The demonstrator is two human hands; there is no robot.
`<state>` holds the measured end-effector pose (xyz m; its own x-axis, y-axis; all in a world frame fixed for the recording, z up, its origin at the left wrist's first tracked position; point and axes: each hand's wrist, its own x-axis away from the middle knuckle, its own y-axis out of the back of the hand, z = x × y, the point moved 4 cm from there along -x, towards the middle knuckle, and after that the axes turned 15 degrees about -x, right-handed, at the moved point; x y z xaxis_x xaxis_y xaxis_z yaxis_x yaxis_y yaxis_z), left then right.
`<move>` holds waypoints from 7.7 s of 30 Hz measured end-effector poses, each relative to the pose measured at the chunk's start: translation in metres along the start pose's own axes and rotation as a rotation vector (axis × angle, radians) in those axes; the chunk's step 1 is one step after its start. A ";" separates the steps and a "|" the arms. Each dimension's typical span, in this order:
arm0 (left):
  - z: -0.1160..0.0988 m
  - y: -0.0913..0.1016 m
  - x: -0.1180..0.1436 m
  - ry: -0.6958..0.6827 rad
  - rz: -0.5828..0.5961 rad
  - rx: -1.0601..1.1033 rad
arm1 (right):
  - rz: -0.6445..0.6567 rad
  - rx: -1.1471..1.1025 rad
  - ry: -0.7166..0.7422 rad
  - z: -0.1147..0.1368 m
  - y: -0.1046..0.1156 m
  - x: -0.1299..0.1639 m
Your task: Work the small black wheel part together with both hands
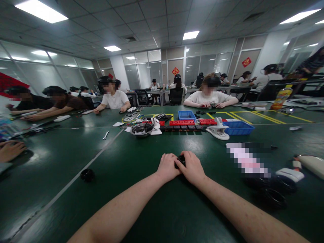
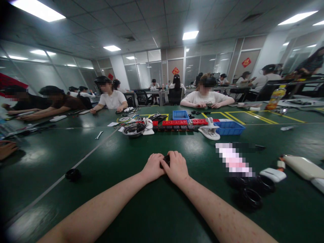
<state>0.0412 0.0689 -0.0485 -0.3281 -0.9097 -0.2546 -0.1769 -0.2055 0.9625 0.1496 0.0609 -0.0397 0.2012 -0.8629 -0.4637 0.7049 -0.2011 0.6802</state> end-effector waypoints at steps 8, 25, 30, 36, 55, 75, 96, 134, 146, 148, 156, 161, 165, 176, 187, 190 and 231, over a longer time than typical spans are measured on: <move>0.012 -0.007 -0.006 -0.233 -0.001 0.145 | 0.064 -0.140 0.159 0.012 0.006 0.000; 0.009 -0.006 -0.003 -0.305 0.032 0.107 | 0.178 -0.366 0.387 0.025 0.005 0.008; 0.003 -0.006 0.000 -0.220 0.000 0.026 | 0.167 -0.363 0.402 0.025 0.004 0.009; 0.003 -0.004 -0.001 -0.148 -0.005 0.026 | 0.109 -0.362 0.362 0.019 0.007 0.008; 0.005 -0.002 -0.001 -0.139 0.029 0.091 | -0.029 -0.087 0.018 0.000 0.001 0.000; 0.014 -0.006 -0.007 -0.323 0.059 0.221 | 0.166 -0.305 0.342 0.024 0.007 0.007; -0.004 -0.002 0.003 -0.098 -0.032 -0.030 | 0.040 -0.153 0.116 0.005 0.000 0.000; 0.020 -0.015 -0.010 -0.372 0.010 0.190 | 0.163 -0.348 0.437 0.023 0.003 0.005; 0.009 -0.003 -0.002 -0.271 -0.019 0.062 | 0.032 -0.199 0.246 0.018 0.010 0.005; 0.007 -0.004 -0.001 -0.223 -0.039 0.025 | 0.033 -0.160 0.158 0.010 0.005 0.002; -0.001 0.001 0.001 -0.080 -0.026 -0.110 | 0.027 -0.103 0.035 -0.006 -0.006 0.000; -0.002 0.004 0.001 -0.050 -0.023 -0.105 | -0.003 -0.097 0.016 -0.006 -0.005 0.000; -0.001 0.004 0.001 -0.050 -0.020 -0.077 | -0.007 -0.090 0.018 -0.005 -0.002 -0.001; 0.012 -0.002 -0.004 -0.264 0.048 0.119 | 0.100 -0.260 0.238 0.018 0.007 0.003; 0.012 -0.008 -0.005 -0.351 0.072 0.091 | 0.126 -0.326 0.442 0.030 0.007 0.012; 0.012 -0.009 -0.005 -0.373 0.069 0.098 | 0.102 -0.365 0.430 0.030 0.008 0.012; -0.007 0.004 0.002 -0.113 0.026 -0.034 | 0.059 -0.008 0.046 0.014 0.004 0.001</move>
<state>0.0460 0.0639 -0.0442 -0.4348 -0.8690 -0.2362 -0.1358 -0.1960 0.9711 0.1436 0.0531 -0.0293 0.2731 -0.8508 -0.4490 0.6966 -0.1470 0.7023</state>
